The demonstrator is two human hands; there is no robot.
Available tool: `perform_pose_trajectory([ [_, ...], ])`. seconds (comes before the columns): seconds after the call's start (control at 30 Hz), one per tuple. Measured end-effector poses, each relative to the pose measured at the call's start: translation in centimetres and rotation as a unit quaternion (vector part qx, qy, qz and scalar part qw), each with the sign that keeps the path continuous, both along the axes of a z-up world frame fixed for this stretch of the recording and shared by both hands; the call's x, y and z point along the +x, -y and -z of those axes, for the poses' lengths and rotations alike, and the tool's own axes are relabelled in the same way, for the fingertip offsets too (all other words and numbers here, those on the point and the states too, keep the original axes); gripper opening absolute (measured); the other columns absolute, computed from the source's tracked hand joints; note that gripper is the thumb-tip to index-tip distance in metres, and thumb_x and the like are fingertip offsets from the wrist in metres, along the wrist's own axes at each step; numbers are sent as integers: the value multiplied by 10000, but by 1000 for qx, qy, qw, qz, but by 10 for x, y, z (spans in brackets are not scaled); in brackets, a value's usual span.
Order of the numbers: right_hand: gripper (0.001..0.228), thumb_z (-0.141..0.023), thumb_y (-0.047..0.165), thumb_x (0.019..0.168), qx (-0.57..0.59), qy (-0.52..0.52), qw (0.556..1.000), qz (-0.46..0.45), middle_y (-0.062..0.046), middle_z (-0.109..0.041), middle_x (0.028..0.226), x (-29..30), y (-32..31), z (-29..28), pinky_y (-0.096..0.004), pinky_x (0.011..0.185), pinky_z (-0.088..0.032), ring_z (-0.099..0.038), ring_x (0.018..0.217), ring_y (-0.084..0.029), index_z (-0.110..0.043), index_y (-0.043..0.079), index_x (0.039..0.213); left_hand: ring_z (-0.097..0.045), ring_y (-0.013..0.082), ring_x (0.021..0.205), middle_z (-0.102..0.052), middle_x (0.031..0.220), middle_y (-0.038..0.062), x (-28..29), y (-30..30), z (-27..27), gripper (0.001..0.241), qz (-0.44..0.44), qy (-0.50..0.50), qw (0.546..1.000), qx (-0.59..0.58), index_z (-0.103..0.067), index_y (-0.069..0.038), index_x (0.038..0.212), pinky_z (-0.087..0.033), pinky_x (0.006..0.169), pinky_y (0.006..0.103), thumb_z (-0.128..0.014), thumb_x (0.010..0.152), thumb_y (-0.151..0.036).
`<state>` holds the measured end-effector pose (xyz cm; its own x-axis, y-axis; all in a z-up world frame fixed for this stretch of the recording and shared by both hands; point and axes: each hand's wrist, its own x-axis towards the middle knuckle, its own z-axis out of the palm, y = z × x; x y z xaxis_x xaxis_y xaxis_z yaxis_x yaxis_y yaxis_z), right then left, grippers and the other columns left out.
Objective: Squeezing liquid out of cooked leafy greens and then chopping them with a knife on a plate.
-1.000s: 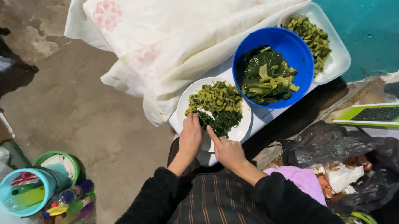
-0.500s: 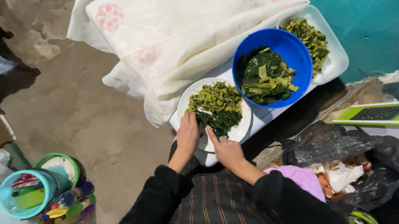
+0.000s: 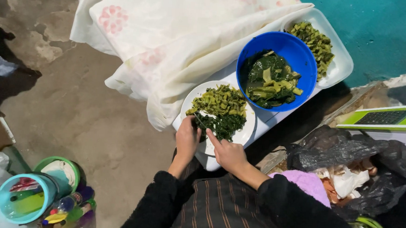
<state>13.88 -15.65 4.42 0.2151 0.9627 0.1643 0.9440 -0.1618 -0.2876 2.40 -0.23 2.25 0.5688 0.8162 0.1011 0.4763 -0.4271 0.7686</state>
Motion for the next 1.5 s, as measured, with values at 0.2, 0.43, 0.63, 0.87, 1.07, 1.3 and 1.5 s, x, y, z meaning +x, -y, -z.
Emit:
perform_pose_trajectory([
  [0.2,814,-655,209,827,-79,3,997,4,-73,-613,612,9,-10,25,-463,435,-516,-620,455,-300,-362,170,1586,-637,389,941,-662,989,172,4,-8,0,402,79,19,993,81,-623,-47,1111,-525,790,482,-729,726,1],
  [0.43,825,-641,176,835,-93,57,994,8,-76,-619,627,3,3,37,-448,429,-518,-629,466,-274,-352,153,1607,-632,399,950,-653,1000,174,7,-19,-9,385,83,5,991,101,-608,-30,1109,-517,784,491,-726,742,-32],
  [0.63,799,-652,185,833,-49,2,998,26,-78,-600,603,6,6,-11,-449,429,-517,-605,442,-296,-375,226,1582,-660,401,967,-665,1094,191,5,-12,-31,486,67,43,992,93,-605,-12,1190,-548,769,453,-755,728,-41],
  [0.87,796,-646,187,833,-50,11,998,25,-78,-610,601,-2,-11,15,-455,417,-510,-600,430,-290,-381,185,1583,-716,320,768,-706,943,108,0,-14,0,231,27,39,998,46,-696,-80,1039,-564,668,392,-772,821,-80],
  [1.07,801,-640,193,829,-118,39,992,26,-86,-636,609,4,1,11,-451,426,-511,-621,449,-285,-383,157,1587,-698,325,773,-708,948,95,5,-19,-5,198,53,7,993,106,-707,-82,998,-551,667,414,-778,816,-119],
  [1.3,730,-641,221,863,-92,-6,995,31,-91,-650,610,2,-26,3,-491,457,-518,-639,474,-316,-410,172,1553,-696,335,757,-707,906,91,6,-23,1,155,58,-19,994,92,-718,-83,915,-554,668,425,-795,802,-155],
  [1.5,807,-639,188,819,-102,17,995,15,-102,-651,636,5,4,26,-470,453,-527,-643,481,-308,-389,144,1585,-688,345,733,-708,897,106,10,-30,-4,146,57,-40,993,93,-735,-93,876,-550,662,434,-803,756,-141],
])
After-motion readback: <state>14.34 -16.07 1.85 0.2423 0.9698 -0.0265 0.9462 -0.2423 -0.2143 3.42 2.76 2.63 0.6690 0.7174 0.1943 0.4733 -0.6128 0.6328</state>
